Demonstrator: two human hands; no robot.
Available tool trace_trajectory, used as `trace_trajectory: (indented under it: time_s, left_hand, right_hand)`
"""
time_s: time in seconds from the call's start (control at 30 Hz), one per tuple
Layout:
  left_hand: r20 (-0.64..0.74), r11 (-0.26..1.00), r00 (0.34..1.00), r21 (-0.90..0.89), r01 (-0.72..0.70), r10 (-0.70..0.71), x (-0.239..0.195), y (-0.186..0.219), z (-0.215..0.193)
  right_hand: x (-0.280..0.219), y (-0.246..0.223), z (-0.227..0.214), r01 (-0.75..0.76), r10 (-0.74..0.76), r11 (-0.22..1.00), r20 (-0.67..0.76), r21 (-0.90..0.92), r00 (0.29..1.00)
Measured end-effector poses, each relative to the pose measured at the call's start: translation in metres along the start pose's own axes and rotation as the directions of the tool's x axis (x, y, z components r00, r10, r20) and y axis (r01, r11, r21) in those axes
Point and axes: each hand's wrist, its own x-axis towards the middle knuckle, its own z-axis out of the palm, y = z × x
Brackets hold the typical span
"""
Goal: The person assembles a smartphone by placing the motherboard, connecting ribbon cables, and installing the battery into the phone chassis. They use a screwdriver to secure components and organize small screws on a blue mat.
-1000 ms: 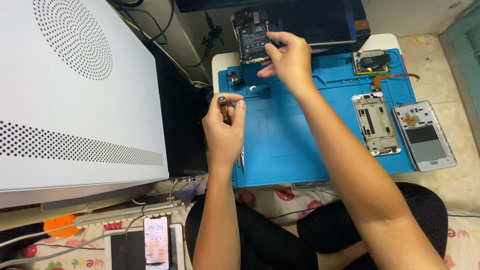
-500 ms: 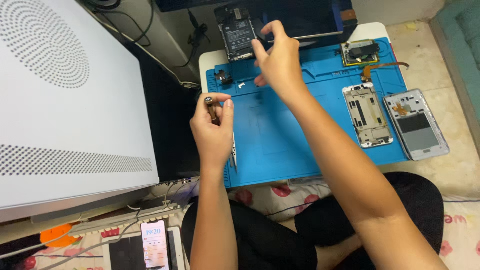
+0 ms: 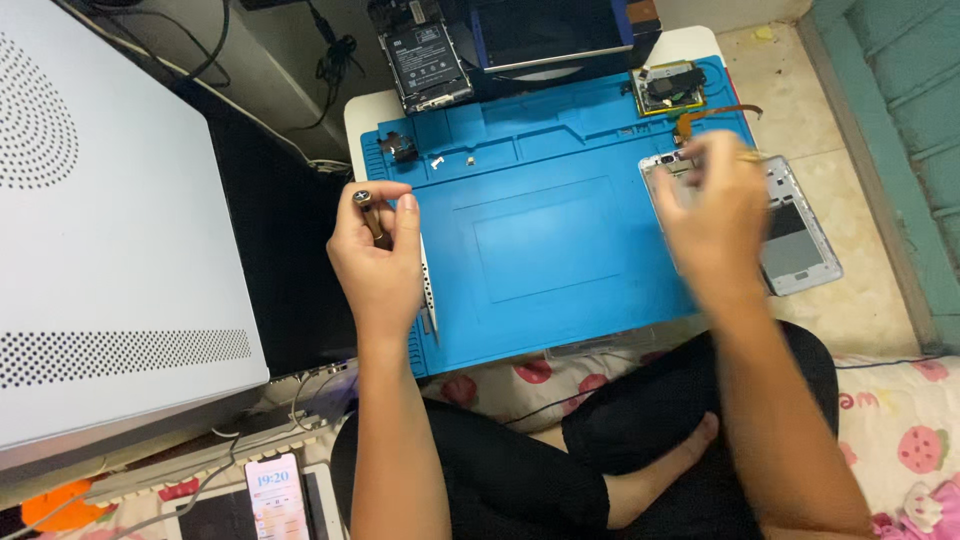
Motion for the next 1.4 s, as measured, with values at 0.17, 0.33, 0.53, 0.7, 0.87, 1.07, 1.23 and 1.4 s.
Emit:
trace_trajectory:
  time_s: [0.17,0.33,0.53,0.7,0.87,1.07,1.23,1.4]
  left_hand:
    - [0.029,1.000,1.000,-0.011,0.007,-0.007,-0.002,0.006,0.004]
    - [0.048,0.999,0.999,0.031,-0.012,0.011,-0.002,0.000,0.008]
    - [0.074,0.996,0.997,0.084,0.014,-0.020,0.001,0.005,0.008]
    - [0.114,0.995,0.993,0.092,-0.024,0.014,0.000,0.008,0.007]
    - [0.125,0.993,0.991,0.100,-0.061,0.048,-0.001,0.005,0.007]
    - [0.165,0.993,0.983,0.082,-0.089,0.075,-0.003,0.005,0.007]
    - [0.168,0.991,0.984,0.106,-0.086,0.068,-0.002,0.004,0.008]
    - [0.213,0.992,0.975,0.098,-0.086,0.063,-0.002,0.010,0.004]
  right_hand:
    - [0.015,0.091,-0.008,-0.047,0.060,0.989,0.088,-0.138,0.994]
    - [0.066,0.095,-0.007,0.001,0.005,1.000,0.236,-0.026,0.972]
    - [0.071,0.076,-0.008,0.113,-0.054,0.968,0.256,-0.223,0.965]
    - [0.011,0.026,-0.021,-0.059,0.211,0.925,0.378,-0.376,0.901]
    - [-0.030,0.031,0.006,-0.062,0.200,0.910,0.303,-0.411,0.932]
    - [-0.030,0.038,0.016,-0.090,0.192,0.920,0.239,-0.382,0.952]
    - [-0.024,0.039,0.012,-0.118,0.220,0.929,0.267,-0.350,0.938]
    - [-0.035,0.026,0.002,-0.083,0.165,0.970,0.371,-0.227,0.914]
